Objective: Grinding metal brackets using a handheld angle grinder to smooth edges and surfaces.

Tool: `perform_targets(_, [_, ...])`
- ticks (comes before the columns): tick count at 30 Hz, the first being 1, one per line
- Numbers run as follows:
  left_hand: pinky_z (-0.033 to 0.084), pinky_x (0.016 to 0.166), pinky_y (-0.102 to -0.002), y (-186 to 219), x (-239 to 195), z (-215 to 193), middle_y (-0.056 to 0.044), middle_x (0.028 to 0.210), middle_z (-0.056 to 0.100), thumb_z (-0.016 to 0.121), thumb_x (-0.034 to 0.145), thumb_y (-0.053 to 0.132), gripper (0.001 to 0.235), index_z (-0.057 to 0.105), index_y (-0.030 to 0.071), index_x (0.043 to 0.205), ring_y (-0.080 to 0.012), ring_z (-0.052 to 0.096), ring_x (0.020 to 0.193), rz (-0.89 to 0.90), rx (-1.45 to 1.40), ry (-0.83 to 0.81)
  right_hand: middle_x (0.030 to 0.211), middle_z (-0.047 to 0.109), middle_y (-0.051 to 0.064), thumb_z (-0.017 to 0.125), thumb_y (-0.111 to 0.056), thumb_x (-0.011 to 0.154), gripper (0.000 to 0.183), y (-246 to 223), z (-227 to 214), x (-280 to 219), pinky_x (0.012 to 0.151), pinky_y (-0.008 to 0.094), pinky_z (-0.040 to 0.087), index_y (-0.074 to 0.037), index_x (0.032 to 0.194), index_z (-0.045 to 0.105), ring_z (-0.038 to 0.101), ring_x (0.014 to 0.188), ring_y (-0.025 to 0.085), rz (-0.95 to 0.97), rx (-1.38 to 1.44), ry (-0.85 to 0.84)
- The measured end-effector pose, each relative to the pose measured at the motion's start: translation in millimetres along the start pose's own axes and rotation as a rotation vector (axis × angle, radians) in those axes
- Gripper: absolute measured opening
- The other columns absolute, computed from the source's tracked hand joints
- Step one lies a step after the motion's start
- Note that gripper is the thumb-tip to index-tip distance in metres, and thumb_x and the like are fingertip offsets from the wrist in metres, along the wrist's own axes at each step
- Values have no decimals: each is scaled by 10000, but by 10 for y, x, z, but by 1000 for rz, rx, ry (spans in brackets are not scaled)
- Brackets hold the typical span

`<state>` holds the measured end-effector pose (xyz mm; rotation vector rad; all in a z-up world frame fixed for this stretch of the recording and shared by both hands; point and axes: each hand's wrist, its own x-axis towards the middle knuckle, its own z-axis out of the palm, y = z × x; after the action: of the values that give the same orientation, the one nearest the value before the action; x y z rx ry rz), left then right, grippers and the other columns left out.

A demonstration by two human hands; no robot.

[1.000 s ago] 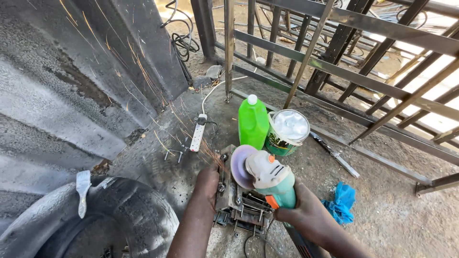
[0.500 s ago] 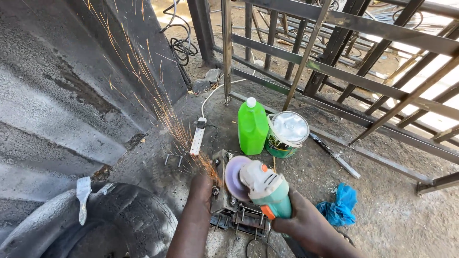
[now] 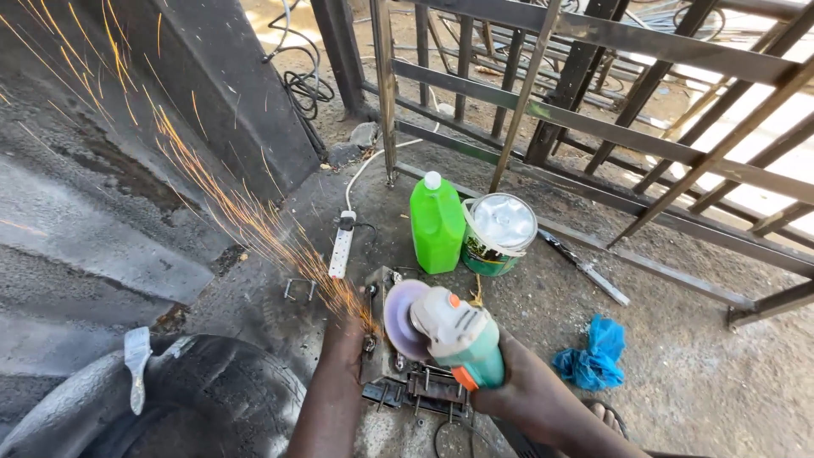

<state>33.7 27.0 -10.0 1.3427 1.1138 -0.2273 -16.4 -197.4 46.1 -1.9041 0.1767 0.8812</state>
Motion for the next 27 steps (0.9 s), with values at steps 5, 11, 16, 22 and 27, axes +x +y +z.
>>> perform_targets(5, [436,879,-453,6,-99,-78,-154,1149,666,438,979,309,348,676,89,1107,-304,597,1054,7,-25,23,974,768,15,763,-54,646,717,-51,4,-54,764,280,523,-197,1339,647,652,848,137,48,-29,-18])
perform_targets(11, [442,804,-429,-68,-119,-93,-141,1072,676,431,963,276,317,682,105,1051,-289,604,976,-3,-46,37,840,737,-7,776,-122,605,639,41,-9,10,641,295,499,-185,1236,697,594,716,122,-48,-132,37])
perform_targets(16, [447,742,-409,-92,-92,-115,-131,1009,685,425,949,249,299,687,118,1004,-277,610,912,-2,-65,51,884,733,12,770,-97,626,624,-13,-41,-31,675,304,506,-165,1240,683,600,766,134,7,-97,28])
perform_targets(22, [528,779,-345,-466,576,-113,-19,1110,665,592,1004,341,331,629,204,1304,-167,617,946,363,-243,116,897,724,25,720,-33,628,722,26,-57,-17,653,308,487,-164,1337,675,566,739,143,-111,48,-11])
perform_targets(27, [484,566,-376,-208,169,-209,-46,809,672,597,908,335,208,701,165,847,-212,631,704,46,-371,178,844,702,13,775,-126,616,689,-7,-21,-18,635,321,476,-207,1292,666,570,708,143,14,-170,35])
